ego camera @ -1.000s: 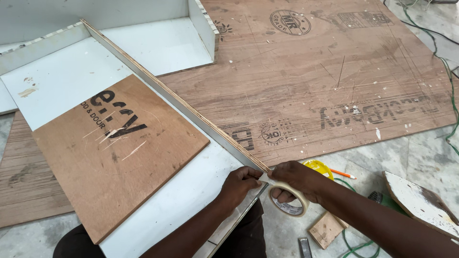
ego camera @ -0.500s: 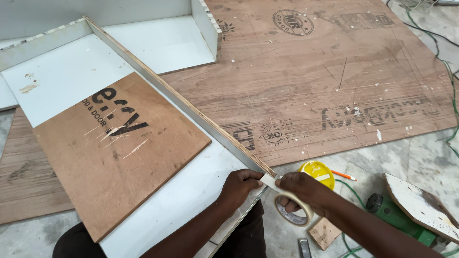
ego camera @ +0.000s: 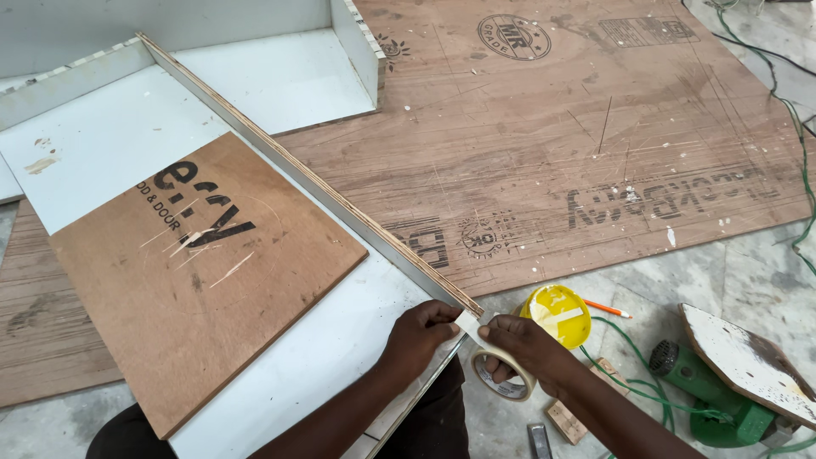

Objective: The person sits on the floor and applies adhesive tape to the edges of a white wooden box frame. They carefully align the tape along the seams and press it down to secure the joints.

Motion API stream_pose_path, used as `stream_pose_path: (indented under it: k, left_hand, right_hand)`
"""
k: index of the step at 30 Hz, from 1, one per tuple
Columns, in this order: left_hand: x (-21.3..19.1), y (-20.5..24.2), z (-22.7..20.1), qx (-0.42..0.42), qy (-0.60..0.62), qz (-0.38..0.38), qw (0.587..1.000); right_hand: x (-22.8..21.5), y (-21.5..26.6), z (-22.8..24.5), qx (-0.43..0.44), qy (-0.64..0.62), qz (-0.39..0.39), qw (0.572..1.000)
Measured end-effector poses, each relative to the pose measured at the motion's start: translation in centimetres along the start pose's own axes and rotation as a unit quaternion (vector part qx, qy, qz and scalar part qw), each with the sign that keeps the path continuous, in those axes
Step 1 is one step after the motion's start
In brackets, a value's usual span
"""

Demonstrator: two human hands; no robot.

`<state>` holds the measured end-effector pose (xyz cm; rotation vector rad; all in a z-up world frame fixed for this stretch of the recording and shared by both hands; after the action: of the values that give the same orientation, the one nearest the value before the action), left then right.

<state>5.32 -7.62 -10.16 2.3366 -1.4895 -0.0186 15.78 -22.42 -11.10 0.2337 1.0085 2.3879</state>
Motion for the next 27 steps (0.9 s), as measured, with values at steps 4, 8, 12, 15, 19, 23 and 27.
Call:
stream_pose_path:
  k: [4,8,12,15,19,23,27]
  left_hand:
    - [0.2,1.8,-3.1,0.085,-0.2,-0.039,0.975]
    - [-0.1,2.1,-4.1,0.109,-0.227,-0.055,0.966]
    - [-0.3,1.7,-3.3,0.072,-0.221,-0.05,0.971]
    - [-0.5,1.5,-3.1,0.063,-0.229,-0.049,0.97]
    - [-0.7,1.3,-3.0,0.059,-0.254,-0.041,0.965]
    - [-0.7,1.0,-2.9,0.055,-0.279,-0.04,0.958]
    - [-0.6,0.1,-2.4,0.027,-0.312,-0.058,0.948]
  right_hand:
    - [0.1,-0.5,-0.5,-0.014,-0.023,0.014,1.0]
    - [0.4,-0.7,-0.7,-0.022,-0.013,0.01,1.0]
    - [0.6,-1.1,-0.8,-0.031,-0.009,0.0,0.999]
    - [0.7,-1.6,-1.1,-0.045,-0.023,0.005,0.999]
    - [0.7,-2.1,-1.3,-0.06,-0.027,0.01,0.998]
    - [0.7,-2.2,-1.6,-0.052,-0.028,0.006,0.998]
    - [0.7,-2.2,-1.7,-0.057,-0.04,0.007,0.998]
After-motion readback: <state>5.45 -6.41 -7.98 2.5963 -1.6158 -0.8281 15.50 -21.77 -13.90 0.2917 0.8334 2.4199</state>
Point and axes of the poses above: each hand's wrist, its own y-axis away from the middle knuckle, its own x-axis out of the palm, z = x × y, the point moved 9 cm from there along -y, towards the middle knuckle, and after that the axes turned 1 degree about -y, right-handed, at the moved point
